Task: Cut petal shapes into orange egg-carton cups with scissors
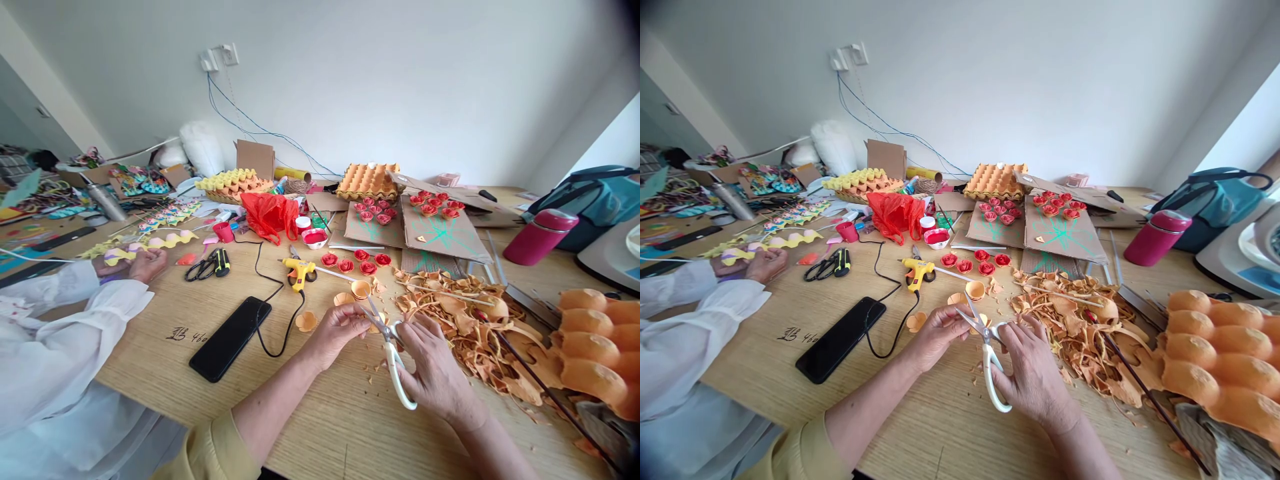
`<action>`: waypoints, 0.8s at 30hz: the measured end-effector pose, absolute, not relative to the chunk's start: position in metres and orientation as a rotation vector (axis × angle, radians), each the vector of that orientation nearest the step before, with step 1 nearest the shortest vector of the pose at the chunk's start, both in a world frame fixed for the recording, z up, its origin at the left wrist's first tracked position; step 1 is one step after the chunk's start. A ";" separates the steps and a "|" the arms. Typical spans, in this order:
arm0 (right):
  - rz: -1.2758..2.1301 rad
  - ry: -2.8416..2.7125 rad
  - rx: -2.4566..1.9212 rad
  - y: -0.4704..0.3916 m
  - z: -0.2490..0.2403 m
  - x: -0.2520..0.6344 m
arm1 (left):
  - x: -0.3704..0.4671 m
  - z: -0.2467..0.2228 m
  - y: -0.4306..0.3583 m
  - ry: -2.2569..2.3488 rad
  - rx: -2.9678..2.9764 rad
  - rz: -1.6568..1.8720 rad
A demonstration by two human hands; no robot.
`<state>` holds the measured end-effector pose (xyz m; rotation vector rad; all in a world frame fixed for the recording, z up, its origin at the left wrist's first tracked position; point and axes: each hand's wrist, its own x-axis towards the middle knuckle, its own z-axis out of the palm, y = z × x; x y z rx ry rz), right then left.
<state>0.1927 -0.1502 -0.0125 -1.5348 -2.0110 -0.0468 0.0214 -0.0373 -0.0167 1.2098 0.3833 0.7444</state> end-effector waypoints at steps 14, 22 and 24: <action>-0.025 -2.076 -1.478 -0.151 -0.010 0.196 | 0.012 0.008 -0.033 0.333 1.431 0.734; -0.033 -2.103 -1.473 -0.151 -0.006 0.197 | 0.007 0.008 -0.025 0.361 1.673 0.795; -0.033 -2.111 -1.466 -0.151 -0.007 0.198 | 0.006 0.007 -0.023 0.358 1.712 0.796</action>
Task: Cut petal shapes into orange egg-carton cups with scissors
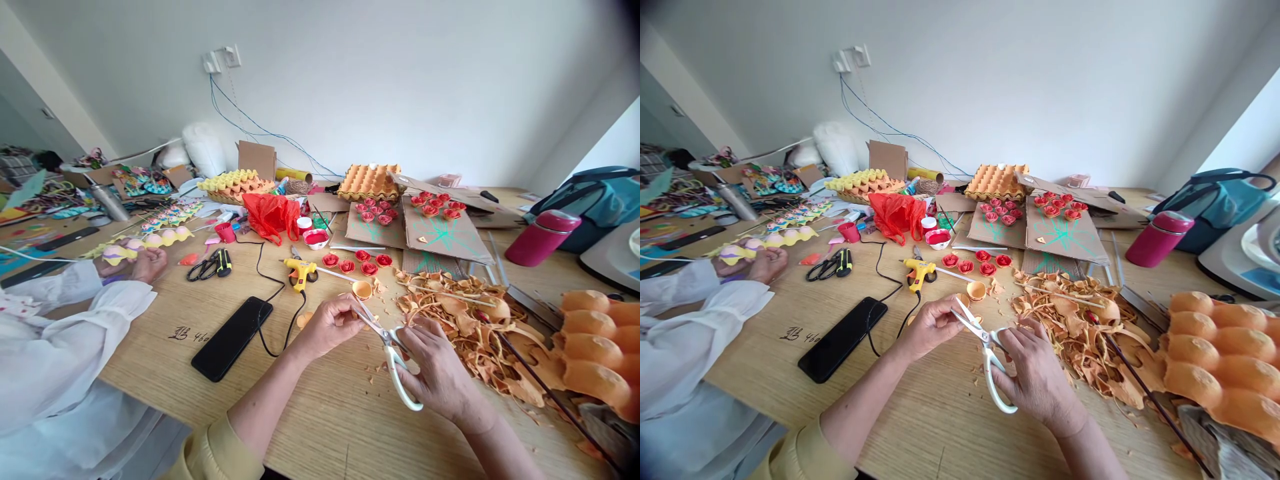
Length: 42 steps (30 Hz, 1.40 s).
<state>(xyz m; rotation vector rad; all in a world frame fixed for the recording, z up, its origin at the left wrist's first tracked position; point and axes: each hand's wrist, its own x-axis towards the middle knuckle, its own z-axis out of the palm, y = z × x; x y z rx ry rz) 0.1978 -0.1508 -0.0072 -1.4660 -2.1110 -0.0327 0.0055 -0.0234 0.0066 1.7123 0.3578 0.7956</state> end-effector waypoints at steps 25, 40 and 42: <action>0.492 -1.452 -1.544 -0.149 -0.016 0.197 | 0.011 -0.007 -0.022 0.518 1.685 0.585; 0.945 -1.239 -1.240 -0.148 -0.018 0.183 | 0.016 -0.001 -0.036 0.459 1.491 0.411; 0.960 -1.218 -1.228 -0.148 -0.019 0.182 | 0.017 -0.001 -0.037 0.439 1.425 0.426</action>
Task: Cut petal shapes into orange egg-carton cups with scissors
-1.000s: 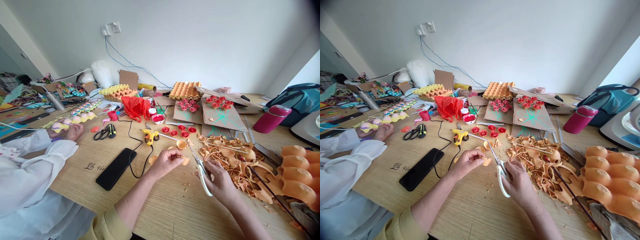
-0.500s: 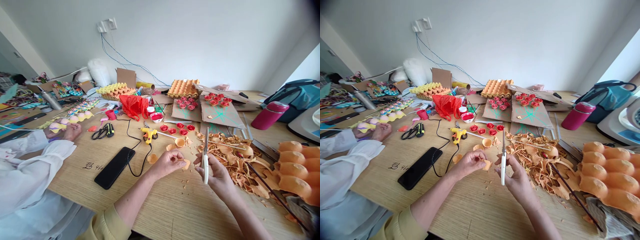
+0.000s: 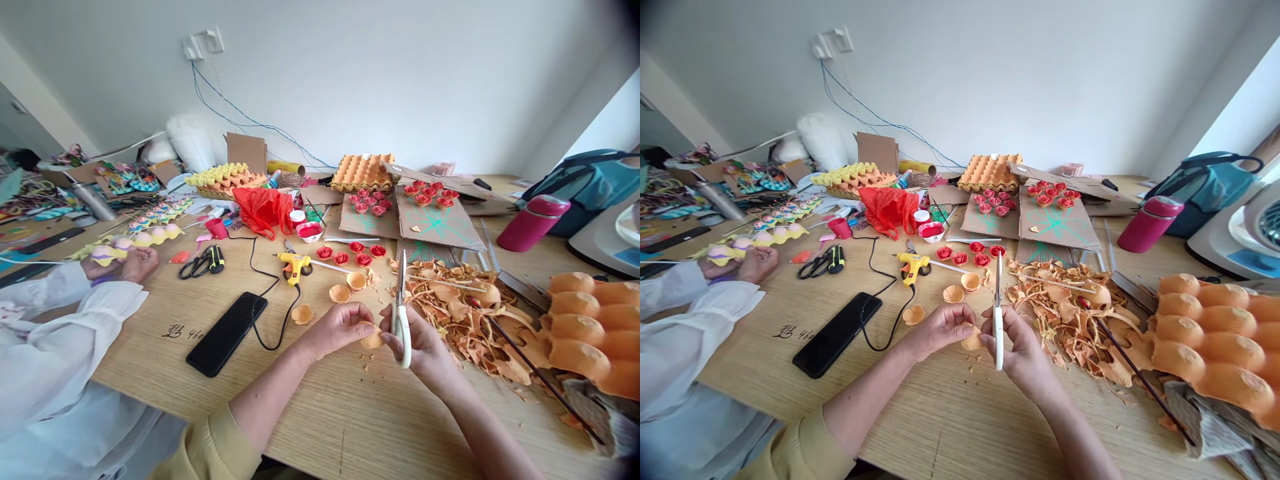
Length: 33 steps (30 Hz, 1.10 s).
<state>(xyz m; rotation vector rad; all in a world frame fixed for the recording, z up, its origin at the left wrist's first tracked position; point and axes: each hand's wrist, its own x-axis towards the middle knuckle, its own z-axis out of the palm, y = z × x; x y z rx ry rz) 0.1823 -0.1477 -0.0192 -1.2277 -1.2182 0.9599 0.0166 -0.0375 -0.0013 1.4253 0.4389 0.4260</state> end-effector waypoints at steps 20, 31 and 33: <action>0.862 -1.032 -1.235 -0.143 -0.014 0.179 | 0.024 -0.014 -0.041 0.315 1.071 0.487; 0.575 -1.236 -1.325 -0.145 -0.022 0.172 | 0.032 -0.018 -0.051 0.414 0.895 0.563; 0.538 -1.269 -1.338 -0.146 -0.021 0.173 | 0.031 -0.018 -0.050 0.431 0.866 0.598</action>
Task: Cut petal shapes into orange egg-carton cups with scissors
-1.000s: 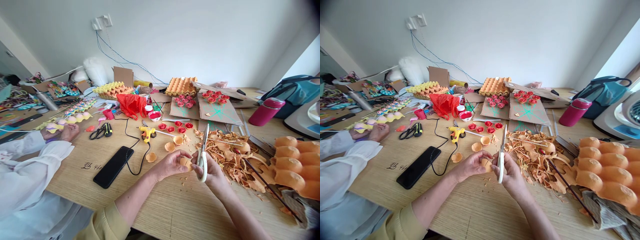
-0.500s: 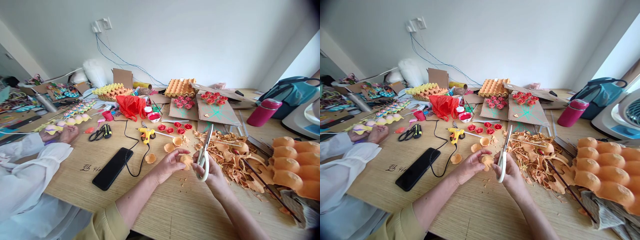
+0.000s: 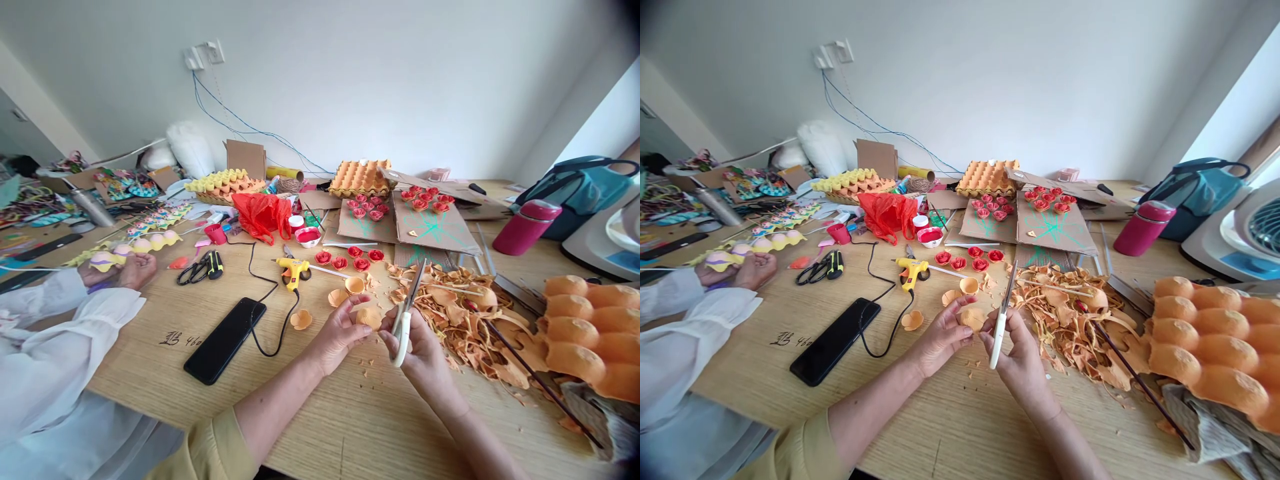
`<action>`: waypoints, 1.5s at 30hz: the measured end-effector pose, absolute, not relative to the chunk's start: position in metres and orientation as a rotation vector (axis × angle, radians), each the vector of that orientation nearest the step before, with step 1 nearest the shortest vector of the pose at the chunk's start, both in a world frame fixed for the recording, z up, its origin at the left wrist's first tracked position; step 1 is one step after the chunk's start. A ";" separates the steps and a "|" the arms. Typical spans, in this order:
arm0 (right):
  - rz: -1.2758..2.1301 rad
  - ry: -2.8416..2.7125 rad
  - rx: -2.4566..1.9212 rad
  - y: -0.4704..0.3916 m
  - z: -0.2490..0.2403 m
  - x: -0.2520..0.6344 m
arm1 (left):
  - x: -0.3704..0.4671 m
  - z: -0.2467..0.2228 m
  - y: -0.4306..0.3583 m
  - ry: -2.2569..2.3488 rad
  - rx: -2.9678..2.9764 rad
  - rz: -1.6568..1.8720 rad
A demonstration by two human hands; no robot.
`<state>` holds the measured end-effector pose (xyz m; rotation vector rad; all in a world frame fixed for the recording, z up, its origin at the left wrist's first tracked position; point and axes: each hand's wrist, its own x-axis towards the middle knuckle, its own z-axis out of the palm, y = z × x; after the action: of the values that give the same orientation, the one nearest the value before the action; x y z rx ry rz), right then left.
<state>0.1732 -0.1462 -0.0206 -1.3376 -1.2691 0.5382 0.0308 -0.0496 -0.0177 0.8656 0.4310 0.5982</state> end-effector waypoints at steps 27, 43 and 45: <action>0.296 -1.852 -1.630 -0.146 -0.022 0.183 | 0.022 -0.010 -0.037 0.356 0.964 0.877; 0.516 -1.757 -1.492 -0.150 -0.016 0.181 | 0.025 -0.015 -0.042 0.367 1.067 0.879; 0.549 -1.760 -1.462 -0.149 -0.018 0.181 | 0.026 -0.014 -0.045 0.373 1.058 0.891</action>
<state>0.1812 -0.1491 -0.0176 -1.4616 -1.7596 0.5490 0.0257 -0.0445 -0.0137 1.0581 0.3731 0.8905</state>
